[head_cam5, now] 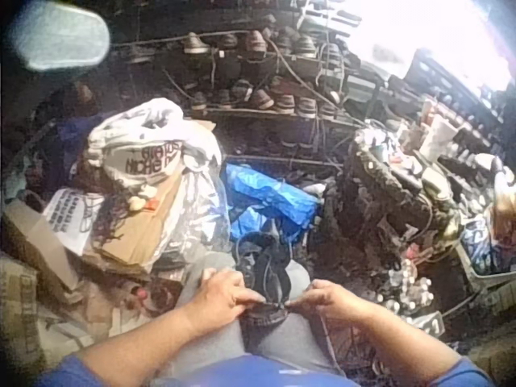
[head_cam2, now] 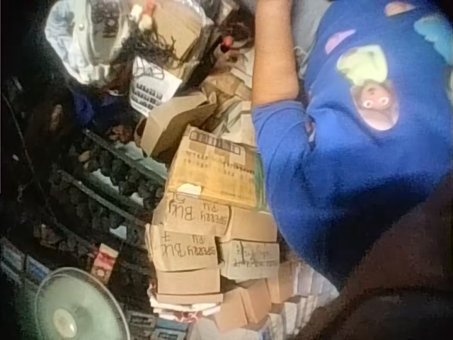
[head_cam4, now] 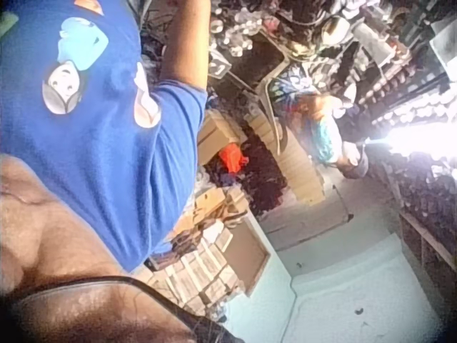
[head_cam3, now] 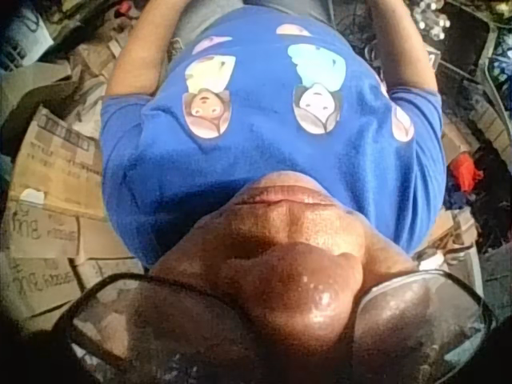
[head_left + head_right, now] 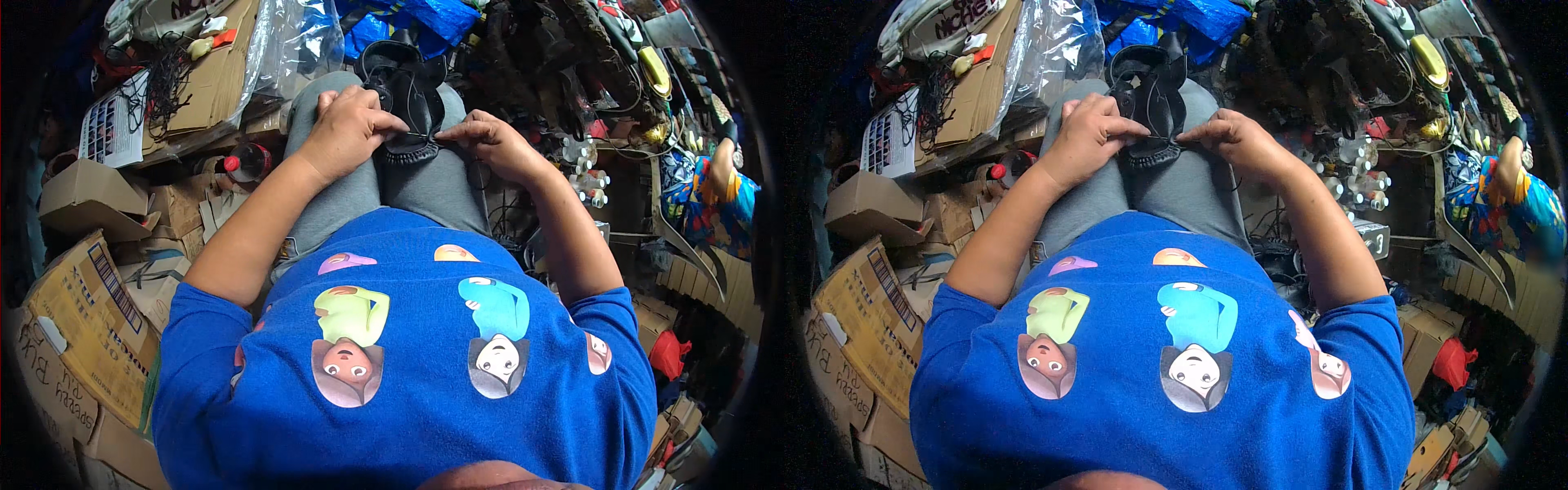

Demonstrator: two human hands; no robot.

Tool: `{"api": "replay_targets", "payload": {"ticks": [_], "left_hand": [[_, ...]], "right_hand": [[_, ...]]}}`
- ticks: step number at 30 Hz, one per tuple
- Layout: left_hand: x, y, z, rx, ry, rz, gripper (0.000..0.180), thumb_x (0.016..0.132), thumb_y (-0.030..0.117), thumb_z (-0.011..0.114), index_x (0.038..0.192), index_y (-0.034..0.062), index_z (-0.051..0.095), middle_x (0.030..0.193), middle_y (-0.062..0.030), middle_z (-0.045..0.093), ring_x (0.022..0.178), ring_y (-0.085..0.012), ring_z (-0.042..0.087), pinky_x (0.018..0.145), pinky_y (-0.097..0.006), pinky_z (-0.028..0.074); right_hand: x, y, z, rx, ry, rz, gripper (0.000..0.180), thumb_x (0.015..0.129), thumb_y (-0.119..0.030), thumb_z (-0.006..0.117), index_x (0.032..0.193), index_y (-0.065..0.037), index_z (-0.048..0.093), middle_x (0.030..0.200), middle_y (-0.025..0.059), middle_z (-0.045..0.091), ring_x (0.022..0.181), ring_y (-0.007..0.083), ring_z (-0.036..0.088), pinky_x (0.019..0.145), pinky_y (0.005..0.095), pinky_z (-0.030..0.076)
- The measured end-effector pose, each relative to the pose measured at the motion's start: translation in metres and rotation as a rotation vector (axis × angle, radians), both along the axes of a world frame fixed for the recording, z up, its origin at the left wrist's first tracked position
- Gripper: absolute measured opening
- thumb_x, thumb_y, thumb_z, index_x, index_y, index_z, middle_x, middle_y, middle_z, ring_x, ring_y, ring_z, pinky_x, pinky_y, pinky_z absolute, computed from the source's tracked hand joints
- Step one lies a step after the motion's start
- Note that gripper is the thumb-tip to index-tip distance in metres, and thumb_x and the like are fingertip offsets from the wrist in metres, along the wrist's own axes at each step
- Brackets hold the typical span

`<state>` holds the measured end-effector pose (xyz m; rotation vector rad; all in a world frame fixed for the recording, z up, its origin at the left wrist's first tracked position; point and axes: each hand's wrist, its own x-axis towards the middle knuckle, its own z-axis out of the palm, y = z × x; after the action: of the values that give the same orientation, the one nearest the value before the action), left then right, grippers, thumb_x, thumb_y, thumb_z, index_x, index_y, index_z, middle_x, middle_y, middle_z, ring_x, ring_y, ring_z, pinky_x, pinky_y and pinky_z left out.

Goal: The recorder is lacing a black athletic shoe while holding it on their lap.

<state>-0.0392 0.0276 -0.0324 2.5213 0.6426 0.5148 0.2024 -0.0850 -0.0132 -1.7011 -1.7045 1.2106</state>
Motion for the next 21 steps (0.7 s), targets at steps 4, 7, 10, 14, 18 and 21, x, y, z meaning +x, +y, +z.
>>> {"api": "replay_targets", "payload": {"ticks": [4,7,10,14,18,21], "left_hand": [[0.000,0.000,-0.001,-0.009,0.038,0.000,0.022,0.071,0.013,0.069,0.086,0.0287,0.073,0.079,0.0025,0.052,0.089,-0.0177,0.050,0.083,-0.038,0.030],[0.000,0.000,0.000,-0.016,0.049,-0.009,0.022,0.071,0.013,0.069,0.086,0.0290,0.073,0.079,0.0027,0.052,0.089,-0.0175,0.050,0.083,-0.038,0.029],[0.002,-0.001,0.001,-0.011,0.061,-0.011,0.022,0.072,0.014,0.069,0.086,0.0293,0.073,0.079,0.0029,0.052,0.089,-0.0174,0.050,0.084,-0.039,0.029],[0.004,0.001,0.000,-0.033,0.065,-0.021,0.019,0.072,0.017,0.068,0.086,0.0291,0.073,0.076,0.0030,0.053,0.090,-0.0171,0.050,0.084,-0.039,0.029],[0.018,0.008,-0.001,-0.044,0.084,-0.098,0.014,0.074,0.020,0.069,0.087,0.0249,0.073,0.075,0.0039,0.053,0.088,-0.0163,0.050,0.083,-0.035,0.028],[0.014,0.004,0.004,-0.037,0.047,-0.096,0.015,0.074,0.020,0.069,0.088,0.0241,0.073,0.078,0.0036,0.055,0.091,-0.0172,0.051,0.083,-0.038,0.029]], "right_hand": [[0.000,0.007,0.006,-0.028,-0.004,0.045,0.038,0.080,0.007,0.053,0.106,-0.015,0.070,0.085,0.0012,0.049,0.085,0.0135,0.050,0.082,0.0243,0.041],[0.000,0.008,0.004,-0.032,0.015,0.041,0.036,0.081,0.006,0.054,0.106,-0.014,0.070,0.086,0.0010,0.050,0.086,0.0133,0.051,0.082,0.0245,0.040],[0.004,0.008,0.001,-0.039,0.029,0.039,0.034,0.081,0.005,0.055,0.106,-0.013,0.070,0.086,0.0004,0.050,0.086,0.0129,0.050,0.082,0.0244,0.040],[0.005,0.009,-0.004,-0.075,0.103,0.019,0.033,0.081,0.005,0.056,0.106,-0.012,0.070,0.086,-0.0002,0.049,0.085,0.0123,0.050,0.081,0.0243,0.040],[0.007,0.015,-0.007,-0.029,0.088,0.080,0.037,0.078,0.001,0.058,0.108,-0.017,0.070,0.083,0.0028,0.054,0.086,0.0158,0.051,0.084,0.0266,0.042],[0.005,0.011,-0.003,-0.071,0.115,0.080,0.034,0.079,-0.001,0.061,0.109,-0.016,0.069,0.088,0.0042,0.057,0.087,0.0149,0.054,0.083,0.0265,0.044]]}}
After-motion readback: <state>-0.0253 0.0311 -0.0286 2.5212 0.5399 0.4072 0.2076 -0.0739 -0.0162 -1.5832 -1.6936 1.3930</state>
